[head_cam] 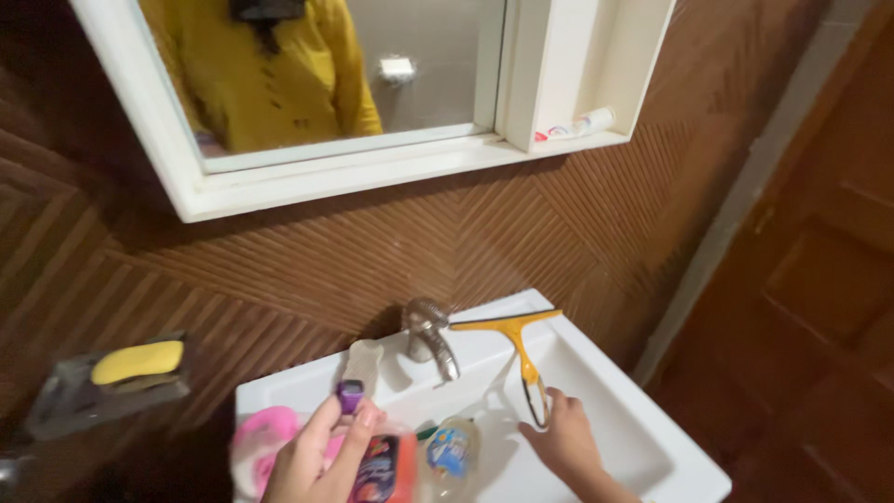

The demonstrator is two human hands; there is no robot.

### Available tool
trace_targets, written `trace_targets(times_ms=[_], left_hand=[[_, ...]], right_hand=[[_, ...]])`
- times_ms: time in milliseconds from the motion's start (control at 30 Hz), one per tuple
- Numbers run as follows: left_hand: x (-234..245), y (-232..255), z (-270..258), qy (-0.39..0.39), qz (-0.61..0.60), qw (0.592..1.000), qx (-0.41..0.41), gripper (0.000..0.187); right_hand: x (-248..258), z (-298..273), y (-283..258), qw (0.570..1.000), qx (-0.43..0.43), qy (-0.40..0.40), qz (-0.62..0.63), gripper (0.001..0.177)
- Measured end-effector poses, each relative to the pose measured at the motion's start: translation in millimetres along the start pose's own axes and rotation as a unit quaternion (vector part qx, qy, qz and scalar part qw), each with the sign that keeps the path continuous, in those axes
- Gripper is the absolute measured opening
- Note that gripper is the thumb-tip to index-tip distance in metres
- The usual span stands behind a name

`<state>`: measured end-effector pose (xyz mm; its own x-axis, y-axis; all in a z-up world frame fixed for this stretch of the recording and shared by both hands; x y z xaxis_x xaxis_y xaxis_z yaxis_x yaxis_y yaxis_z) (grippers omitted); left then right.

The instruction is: The person uses a handheld squeegee to wipe water from the textured brown tiles in a bathroom. They move between the wall near the sink and the wall beside the toilet, repeatedly scraping the surfaces to remove moisture.

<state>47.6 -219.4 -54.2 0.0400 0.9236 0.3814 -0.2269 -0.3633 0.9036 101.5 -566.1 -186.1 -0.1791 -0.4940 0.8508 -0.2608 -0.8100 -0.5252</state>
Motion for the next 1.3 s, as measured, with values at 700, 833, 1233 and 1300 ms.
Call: trace_targets(times_ms=[700,833,1233,1300], left_hand=[[-144.3,10.0,2.2,0.102,-0.006,0.993,-0.067,0.02],[-160.2,39.6,18.5,0.021,-0.021,0.996,-0.088,0.023],[-202.9,92.3,25.5,-0.029,-0.018,0.996,-0.084,0.033],[-200.9,105.0,16.3,0.001,0.001,0.997,-0.074,0.032]], right_hand=[[36.2,71.4,40.3,0.965,-0.019,-0.043,0.256,0.048],[100.2,55.7,58.1,0.958,0.009,-0.023,0.284,0.044],[172.9,26.6,90.5,0.906,-0.11,-0.046,0.406,0.04],[171.8,60.4,70.8,0.927,-0.024,-0.052,0.372,0.037]])
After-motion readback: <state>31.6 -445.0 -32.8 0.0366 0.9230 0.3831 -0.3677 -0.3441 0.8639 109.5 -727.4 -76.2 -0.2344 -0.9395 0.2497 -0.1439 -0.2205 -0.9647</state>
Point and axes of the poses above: each hand's wrist, its own z-axis towards the middle knuckle, its own x-axis out of the back of the hand, y = z × x, the point moved 2 cm from there along z, towards the middle knuckle, and after that the axes turned 4 degrees about -y, right-handed, at the moved point
